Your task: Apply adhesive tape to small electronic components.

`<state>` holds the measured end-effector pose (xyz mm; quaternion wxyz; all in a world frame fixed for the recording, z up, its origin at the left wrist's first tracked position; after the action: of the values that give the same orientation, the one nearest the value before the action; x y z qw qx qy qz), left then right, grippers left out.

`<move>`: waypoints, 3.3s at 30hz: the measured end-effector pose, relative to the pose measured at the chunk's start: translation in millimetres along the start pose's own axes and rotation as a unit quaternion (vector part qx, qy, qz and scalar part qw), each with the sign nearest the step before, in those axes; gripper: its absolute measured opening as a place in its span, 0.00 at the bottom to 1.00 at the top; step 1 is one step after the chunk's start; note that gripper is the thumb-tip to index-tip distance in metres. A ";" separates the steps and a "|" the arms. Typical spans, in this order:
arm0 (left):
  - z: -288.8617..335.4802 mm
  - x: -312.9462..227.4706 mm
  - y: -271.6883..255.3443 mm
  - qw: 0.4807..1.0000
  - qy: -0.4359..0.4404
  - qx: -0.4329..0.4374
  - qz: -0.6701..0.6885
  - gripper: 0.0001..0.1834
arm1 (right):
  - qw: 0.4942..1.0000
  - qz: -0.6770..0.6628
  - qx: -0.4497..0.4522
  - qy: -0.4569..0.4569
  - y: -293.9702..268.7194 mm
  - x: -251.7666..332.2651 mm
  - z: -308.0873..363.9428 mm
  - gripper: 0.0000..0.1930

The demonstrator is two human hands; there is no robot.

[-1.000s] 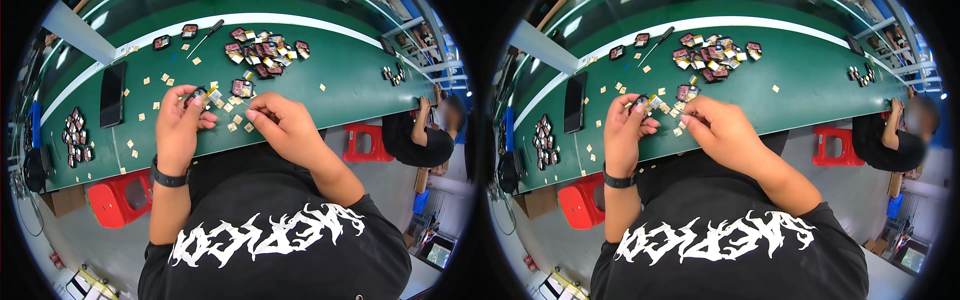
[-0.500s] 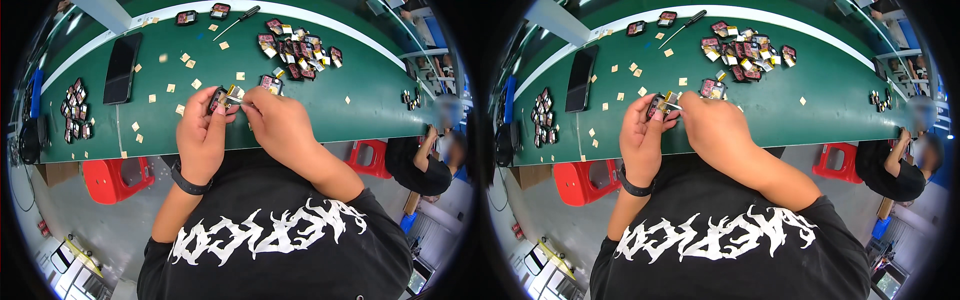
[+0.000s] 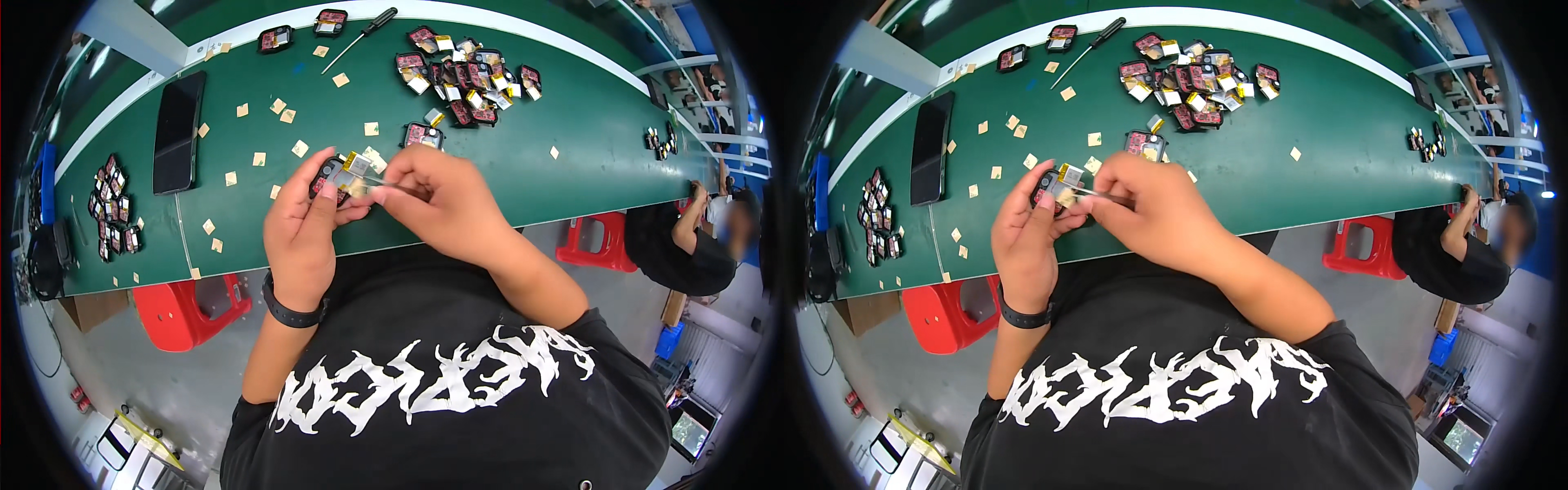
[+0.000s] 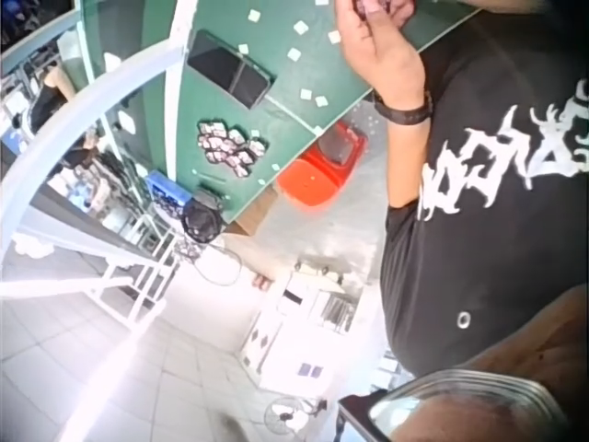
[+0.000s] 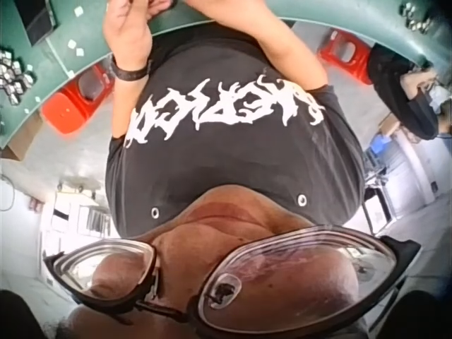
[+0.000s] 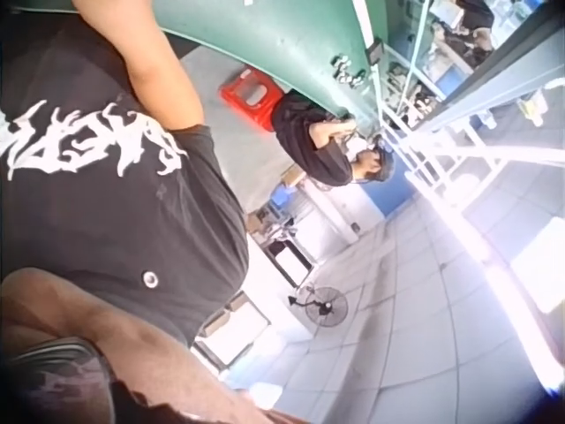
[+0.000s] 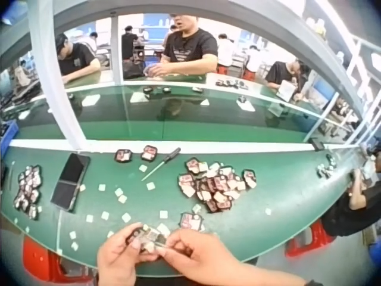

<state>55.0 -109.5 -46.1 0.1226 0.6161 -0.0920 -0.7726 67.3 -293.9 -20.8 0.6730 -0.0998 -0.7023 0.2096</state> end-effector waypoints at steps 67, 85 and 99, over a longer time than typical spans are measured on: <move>11.6 -1.3 -15.1 0.977 0.068 0.177 -0.101 0.23 | 0.961 -0.205 0.072 0.171 16.8 11.4 -19.6 0.12; 45.3 -36.3 -29.6 0.992 -0.011 0.096 -0.086 0.15 | 0.924 -0.309 0.145 0.169 27.7 33.4 7.0 0.09; 53.2 -46.9 -49.7 0.988 0.060 0.038 -0.137 0.18 | 0.952 -0.245 0.147 0.105 32.4 35.3 7.6 0.09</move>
<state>9.3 -48.5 -5.2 -0.0026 0.6727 -0.0290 -0.7393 52.6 -251.3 -2.9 0.7808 0.1544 -0.5917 0.1277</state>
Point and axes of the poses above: each hand's wrist, its own z-axis away from the middle knuckle, its own y-axis out of the palm, x = y × z, the point moved 2 cm from there along -z, towards the middle knuckle, and after that the axes turned 5 degrees about -x, right-handed, at the moved point
